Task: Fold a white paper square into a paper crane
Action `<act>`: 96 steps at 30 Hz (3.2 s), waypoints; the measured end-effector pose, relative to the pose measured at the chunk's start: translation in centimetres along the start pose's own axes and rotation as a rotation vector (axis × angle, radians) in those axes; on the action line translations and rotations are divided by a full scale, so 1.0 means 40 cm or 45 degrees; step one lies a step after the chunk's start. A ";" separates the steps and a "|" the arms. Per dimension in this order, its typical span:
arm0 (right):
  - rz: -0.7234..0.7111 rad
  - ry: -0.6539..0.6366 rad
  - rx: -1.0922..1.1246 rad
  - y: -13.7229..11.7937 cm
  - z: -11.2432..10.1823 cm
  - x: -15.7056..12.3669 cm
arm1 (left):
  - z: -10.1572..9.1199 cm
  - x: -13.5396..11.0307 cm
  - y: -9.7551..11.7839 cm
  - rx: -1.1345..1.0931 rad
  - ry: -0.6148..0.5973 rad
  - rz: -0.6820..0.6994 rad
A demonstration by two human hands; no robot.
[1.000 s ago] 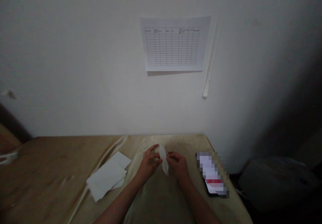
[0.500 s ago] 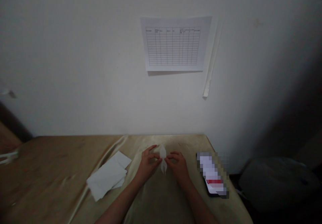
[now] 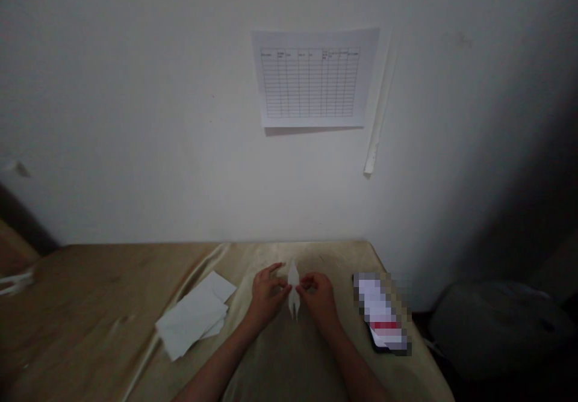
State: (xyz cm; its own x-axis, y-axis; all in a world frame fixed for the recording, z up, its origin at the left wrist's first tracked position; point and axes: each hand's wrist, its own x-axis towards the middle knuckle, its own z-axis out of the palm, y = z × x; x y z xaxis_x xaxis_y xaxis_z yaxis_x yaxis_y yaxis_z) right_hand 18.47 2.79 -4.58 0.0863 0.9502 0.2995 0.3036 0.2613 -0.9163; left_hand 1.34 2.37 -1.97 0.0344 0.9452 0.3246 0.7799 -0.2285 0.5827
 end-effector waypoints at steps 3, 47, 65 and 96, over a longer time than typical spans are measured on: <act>-0.025 -0.017 -0.263 -0.009 0.001 -0.008 | 0.004 -0.009 0.002 0.087 -0.073 -0.043; -0.086 -0.169 -0.822 -0.042 -0.009 -0.024 | -0.013 0.009 -0.031 0.296 -0.208 0.187; -0.107 -0.107 -0.867 -0.026 -0.024 -0.014 | -0.052 0.005 -0.028 0.413 -0.053 0.259; -0.022 -0.022 -0.848 -0.026 -0.013 -0.011 | -0.063 -0.002 -0.019 0.222 -0.494 0.151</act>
State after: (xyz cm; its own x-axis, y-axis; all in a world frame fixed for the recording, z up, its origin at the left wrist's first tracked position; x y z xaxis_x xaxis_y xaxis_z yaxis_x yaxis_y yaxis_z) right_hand 18.59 2.03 -3.63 0.0625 0.9508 0.3033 0.8264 0.1211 -0.5499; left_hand -0.83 1.88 -0.55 0.3365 0.9399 0.0583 0.8491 -0.3296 0.4128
